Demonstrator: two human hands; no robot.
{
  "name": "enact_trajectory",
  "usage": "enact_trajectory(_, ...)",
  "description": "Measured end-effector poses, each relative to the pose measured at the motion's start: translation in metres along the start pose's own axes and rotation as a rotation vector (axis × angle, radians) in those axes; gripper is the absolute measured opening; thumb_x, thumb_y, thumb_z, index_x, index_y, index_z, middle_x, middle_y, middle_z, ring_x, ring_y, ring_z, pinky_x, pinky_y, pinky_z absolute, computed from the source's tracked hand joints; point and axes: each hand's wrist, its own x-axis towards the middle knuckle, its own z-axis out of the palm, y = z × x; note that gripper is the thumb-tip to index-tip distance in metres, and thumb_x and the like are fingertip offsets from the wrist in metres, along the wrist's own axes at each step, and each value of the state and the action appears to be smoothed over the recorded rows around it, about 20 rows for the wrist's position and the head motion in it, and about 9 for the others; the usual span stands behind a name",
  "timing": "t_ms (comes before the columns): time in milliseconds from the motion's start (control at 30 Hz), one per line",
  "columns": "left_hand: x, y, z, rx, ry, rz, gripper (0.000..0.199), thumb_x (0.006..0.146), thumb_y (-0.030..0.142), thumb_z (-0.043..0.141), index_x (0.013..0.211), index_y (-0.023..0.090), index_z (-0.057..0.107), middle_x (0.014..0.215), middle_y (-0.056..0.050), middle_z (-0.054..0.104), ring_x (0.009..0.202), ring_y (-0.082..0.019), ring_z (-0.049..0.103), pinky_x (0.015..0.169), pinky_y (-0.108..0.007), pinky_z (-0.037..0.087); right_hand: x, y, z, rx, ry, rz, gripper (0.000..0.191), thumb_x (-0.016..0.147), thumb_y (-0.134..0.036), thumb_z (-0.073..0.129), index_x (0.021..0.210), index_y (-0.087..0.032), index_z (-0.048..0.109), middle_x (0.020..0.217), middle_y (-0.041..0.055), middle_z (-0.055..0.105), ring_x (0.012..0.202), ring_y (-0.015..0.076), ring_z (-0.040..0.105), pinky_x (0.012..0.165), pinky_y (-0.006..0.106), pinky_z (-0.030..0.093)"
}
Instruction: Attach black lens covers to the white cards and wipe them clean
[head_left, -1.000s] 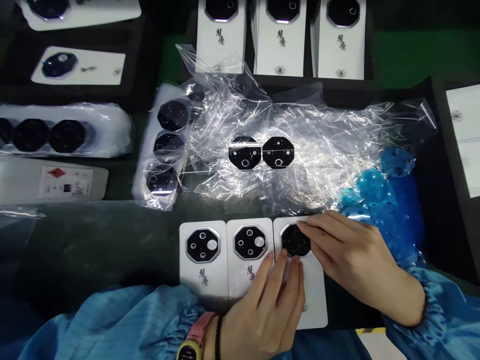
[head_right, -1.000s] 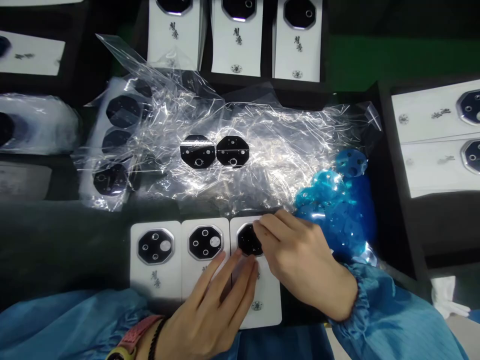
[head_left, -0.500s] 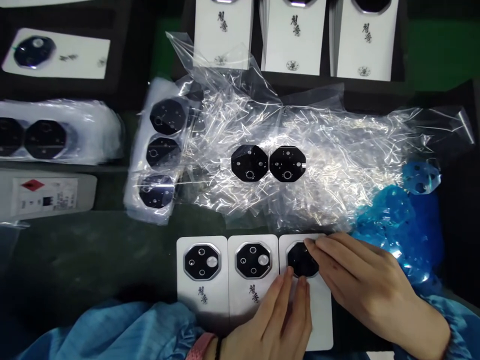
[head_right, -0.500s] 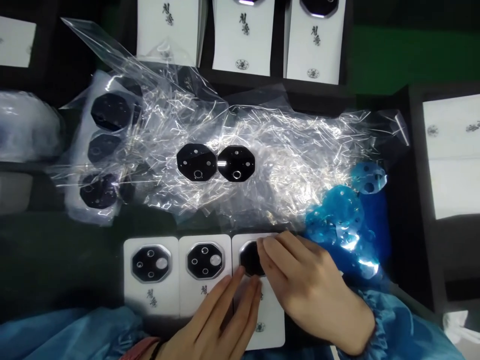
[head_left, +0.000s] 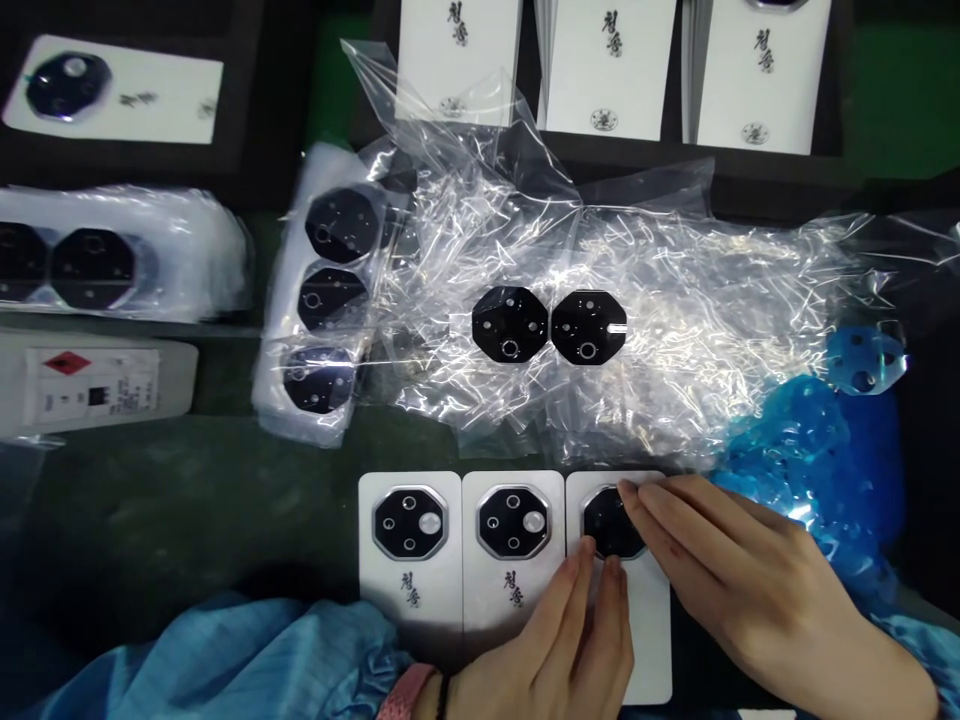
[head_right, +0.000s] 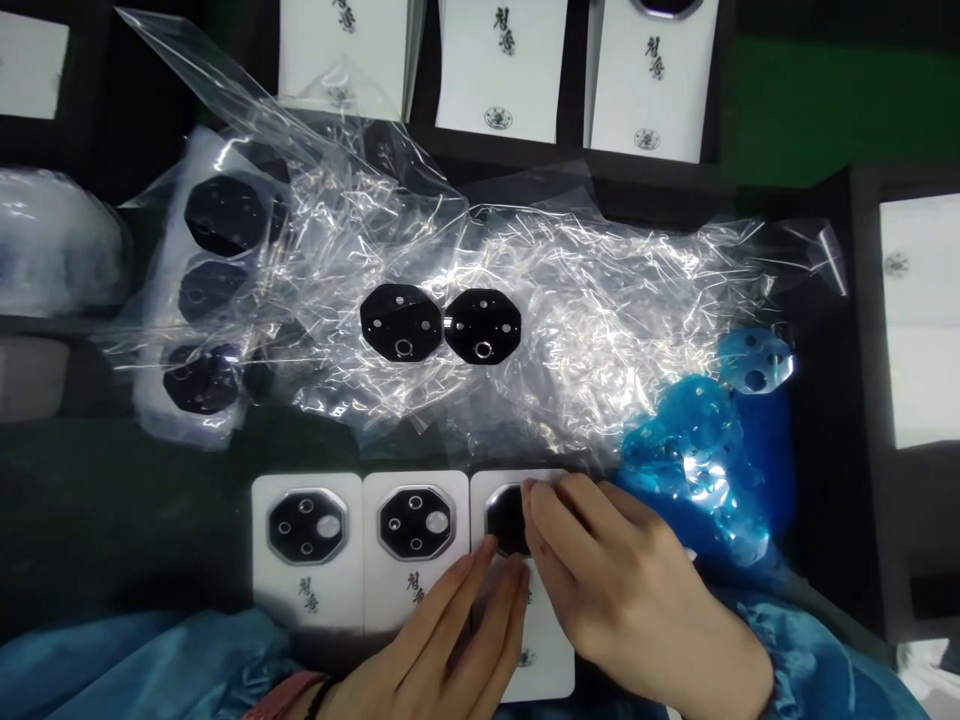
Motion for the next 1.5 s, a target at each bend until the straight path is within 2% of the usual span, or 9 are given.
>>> enact_trajectory(100,-0.001,0.002,0.000,0.008,-0.003,-0.020,0.033,0.089,0.021,0.042,0.105,0.005,0.066,0.106,-0.012,0.067,0.096,-0.028,0.065,0.110,-0.052,0.030,0.001,-0.003,0.001,-0.033,-0.015,-0.022,0.043,0.091,0.001,0.036,0.067,-0.012,0.069,0.082,0.0108,0.072,0.070,0.0202,0.064,0.053,0.032,0.055)
enact_trajectory(233,-0.002,0.003,-0.005,-0.013,-0.074,-0.001,0.034,0.090,0.023,0.044,0.111,0.005,0.064,0.112,-0.012,0.065,0.101,-0.028,0.063,0.104,-0.045,0.038,0.001,-0.007,0.003,-0.067,0.024,-0.013,0.040,0.089,0.003,0.037,0.071,-0.010,0.070,0.081,0.0099,0.071,0.072,0.0201,0.063,0.054,0.031,0.053)
enact_trajectory(467,0.000,0.001,-0.010,0.008,-0.069,0.006,0.036,0.090,0.023,0.045,0.113,0.002,0.062,0.111,-0.016,0.065,0.101,-0.031,0.064,0.108,-0.051,0.031,-0.003,0.003,-0.005,-0.050,-0.002,0.006,0.036,0.090,0.003,0.039,0.078,-0.008,0.071,0.080,0.0090,0.070,0.069,0.0189,0.061,0.055,0.031,0.052)
enact_trajectory(633,-0.001,0.003,-0.010,0.011,-0.071,0.011,0.039,0.088,0.023,0.046,0.116,0.000,0.060,0.113,-0.018,0.064,0.102,-0.032,0.063,0.106,-0.050,0.033,-0.009,-0.001,-0.009,-0.127,-0.026,-0.002,0.039,0.086,0.004,0.043,0.060,-0.013,0.066,0.075,0.0093,0.068,0.064,0.0187,0.058,0.051,0.030,0.047)
enact_trajectory(867,0.000,0.001,-0.010,0.018,-0.072,0.061,0.039,0.087,0.023,0.045,0.112,-0.001,0.061,0.110,-0.019,0.064,0.100,-0.033,0.063,0.107,-0.053,0.031,-0.010,-0.015,0.001,-0.187,-0.011,-0.020,0.040,0.078,0.008,0.042,0.051,-0.015,0.060,0.079,0.0134,0.067,0.071,0.0215,0.055,0.055,0.032,0.045)
enact_trajectory(933,0.001,0.002,-0.007,0.014,-0.056,0.037,0.036,0.087,0.024,0.048,0.111,0.001,0.062,0.109,-0.017,0.064,0.099,-0.032,0.062,0.107,-0.053,0.030,-0.010,-0.012,0.000,-0.132,-0.003,0.017,0.038,0.081,0.006,0.042,0.057,-0.014,0.064,0.075,0.0109,0.066,0.067,0.0200,0.055,0.054,0.031,0.045)
enact_trajectory(1100,0.000,0.005,-0.001,-0.002,-0.028,-0.009,0.027,0.088,0.018,0.048,0.105,0.007,0.065,0.107,-0.012,0.064,0.101,-0.026,0.054,0.102,-0.047,0.033,-0.012,0.001,-0.007,-0.078,0.050,0.226,0.029,0.089,-0.002,0.041,0.092,-0.009,0.069,0.081,0.0090,0.067,0.072,0.0191,0.060,0.056,0.029,0.050)
enact_trajectory(1367,0.001,0.006,0.000,-0.044,-0.032,-0.053,0.025,0.093,0.022,0.043,0.101,0.013,0.065,0.101,-0.007,0.061,0.094,-0.019,0.046,0.086,-0.035,0.036,-0.013,-0.001,-0.003,0.056,0.053,0.349,0.023,0.088,-0.005,0.041,0.089,-0.012,0.063,0.084,0.0104,0.063,0.077,0.0216,0.062,0.060,0.032,0.054)
enact_trajectory(1500,0.005,0.005,-0.003,-0.047,-0.038,-0.074,0.024,0.090,0.020,0.045,0.106,0.015,0.062,0.094,-0.004,0.058,0.091,-0.018,0.047,0.081,-0.034,0.035,-0.010,0.000,-0.017,0.410,0.001,0.496,0.013,0.089,-0.010,0.044,0.090,-0.018,0.054,0.088,0.0060,0.061,0.075,0.0159,0.062,0.060,0.026,0.054)
